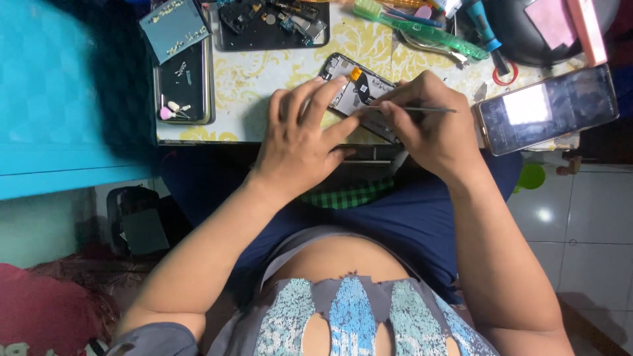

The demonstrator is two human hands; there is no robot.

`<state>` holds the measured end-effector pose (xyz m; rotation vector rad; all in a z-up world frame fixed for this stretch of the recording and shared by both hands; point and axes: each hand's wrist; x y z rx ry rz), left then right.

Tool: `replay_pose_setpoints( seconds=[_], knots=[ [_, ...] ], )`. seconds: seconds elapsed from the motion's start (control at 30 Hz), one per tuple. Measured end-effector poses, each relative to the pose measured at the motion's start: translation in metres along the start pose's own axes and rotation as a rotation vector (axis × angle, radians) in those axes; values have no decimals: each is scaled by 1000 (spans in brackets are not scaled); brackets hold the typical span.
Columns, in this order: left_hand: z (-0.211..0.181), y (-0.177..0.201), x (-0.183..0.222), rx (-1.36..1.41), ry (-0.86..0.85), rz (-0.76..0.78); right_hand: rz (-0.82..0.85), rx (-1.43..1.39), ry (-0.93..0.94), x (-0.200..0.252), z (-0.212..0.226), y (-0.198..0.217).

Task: Using a thin metal tool to carefully pry a battery away from the adhesive in a smartphone frame.

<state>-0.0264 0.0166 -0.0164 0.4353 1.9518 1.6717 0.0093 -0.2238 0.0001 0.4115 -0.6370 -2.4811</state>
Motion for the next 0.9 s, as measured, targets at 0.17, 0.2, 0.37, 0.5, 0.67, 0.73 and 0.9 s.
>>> replay_pose_setpoints(
  seconds=[0.17, 0.2, 0.37, 0.5, 0.67, 0.73, 0.9],
  knots=[
    [-17, 0, -3, -61, 78, -74, -351, -297, 28, -2, -2, -11],
    [-21, -1, -3, -62, 72, -78, -356, -293, 30, -7, -3, -17],
    [-37, 3, -6, 70, 122, -21, -719, -270, -86, -25, -1, -28],
    [-39, 6, -8, 107, 129, -10, -724, -159, -26, -28, 2, -28],
    [-41, 3, -5, 121, 132, -41, -706, -202, -26, -26, 2, -29],
    [-42, 5, -8, 138, 142, -27, -711, -206, -34, -25, 1, -28],
    [-41, 7, -6, 197, 160, -5, -751, -210, -60, -25, -2, -28]
  ],
)
Point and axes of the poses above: each hand's wrist, its own x-axis away from the middle knuckle, its own y-axis out of the back of the hand, z = x × y, and after that the axes turned 9 degrees about z, right-handed
